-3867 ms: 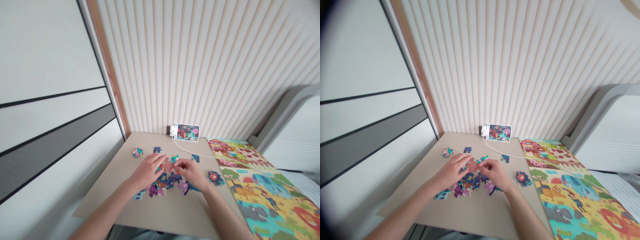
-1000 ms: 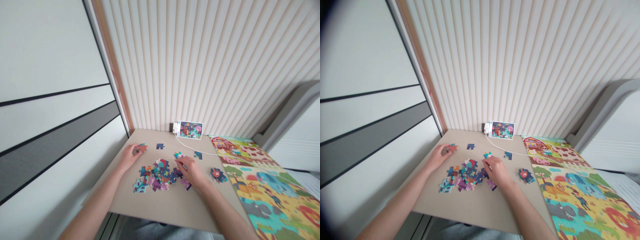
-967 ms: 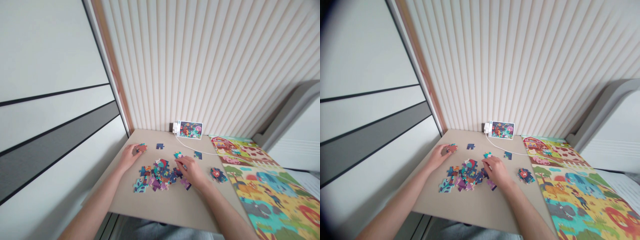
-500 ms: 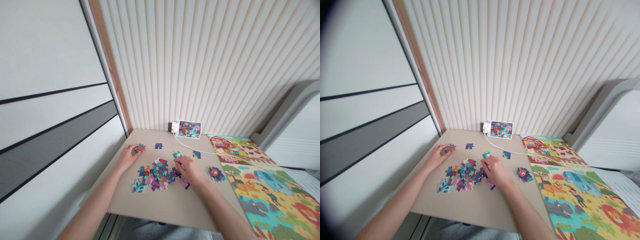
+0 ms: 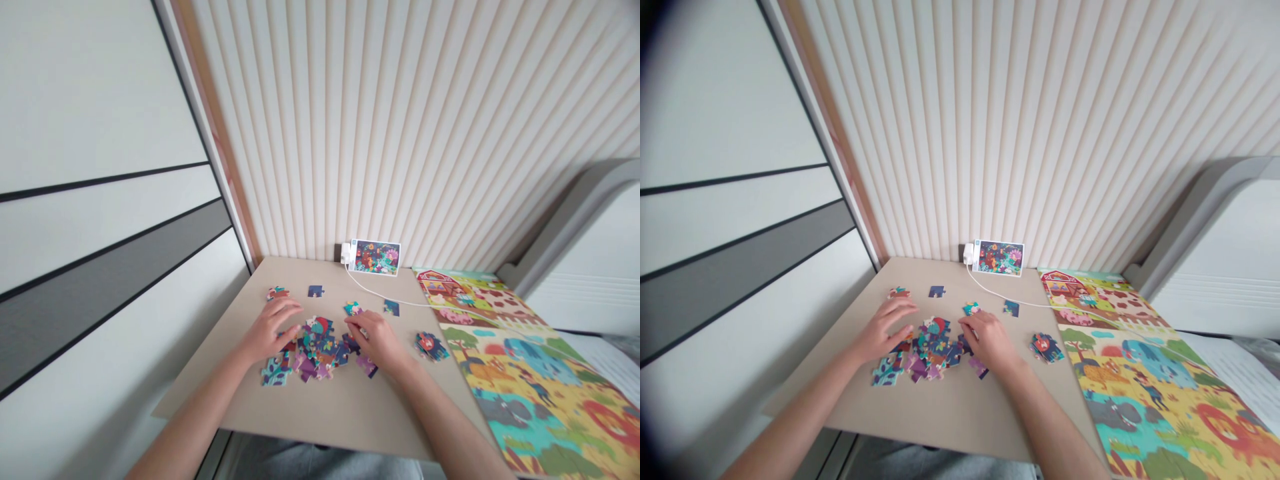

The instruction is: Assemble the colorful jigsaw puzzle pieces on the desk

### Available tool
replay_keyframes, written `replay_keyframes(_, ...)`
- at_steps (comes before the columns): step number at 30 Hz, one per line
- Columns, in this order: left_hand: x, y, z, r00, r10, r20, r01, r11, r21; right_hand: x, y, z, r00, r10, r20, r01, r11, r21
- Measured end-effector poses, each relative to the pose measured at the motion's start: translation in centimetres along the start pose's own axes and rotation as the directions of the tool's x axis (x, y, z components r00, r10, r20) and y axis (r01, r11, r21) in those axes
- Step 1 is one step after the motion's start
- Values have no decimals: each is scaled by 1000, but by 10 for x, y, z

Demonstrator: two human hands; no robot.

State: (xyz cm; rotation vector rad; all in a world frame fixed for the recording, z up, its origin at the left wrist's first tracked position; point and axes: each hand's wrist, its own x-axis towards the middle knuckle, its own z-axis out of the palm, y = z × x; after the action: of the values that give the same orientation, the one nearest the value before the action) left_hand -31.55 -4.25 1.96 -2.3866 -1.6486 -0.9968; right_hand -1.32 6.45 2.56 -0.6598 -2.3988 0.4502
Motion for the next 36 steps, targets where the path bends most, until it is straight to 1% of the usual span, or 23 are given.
replay_keyframes(2, 3, 12, 2, 991, 75, 110, -68, 996, -63, 0, -1, 0, 1000, -13, 15, 13, 1000, 13)
replay_keyframes(4, 5, 20, 6, 977, 114, 179, -97, 991, -97, 0, -3, -2, 998, -47, 51, 45, 999, 28)
replay_keyframes(8, 8, 28, 14, 959, 145, 245, -120, 986, -115, -1, -12, -7, 974, -140, 177, 129, 989, 70)
replay_keyframes(10, 9, 31, 17, 953, 147, 266, -119, 986, -117, -1, -16, -7, 962, -155, 224, 144, 988, 63)
replay_keyframes(13, 9, 33, 19, 952, 120, 280, -92, 990, -111, -1, -19, -4, 955, -144, 259, 142, 989, 28)
replay_keyframes(19, 9, 34, 22, 957, 79, 278, -47, 991, -122, -2, -19, 0, 952, -128, 279, 138, 990, -16)
replay_keyframes(31, 8, 37, 17, 957, 81, 277, -42, 989, -144, -2, -18, -4, 951, -157, 268, 151, 988, 44)
replay_keyframes(36, 6, 34, 16, 963, 86, 256, -50, 989, -142, -3, -18, -7, 958, -139, 253, 131, 990, 46)
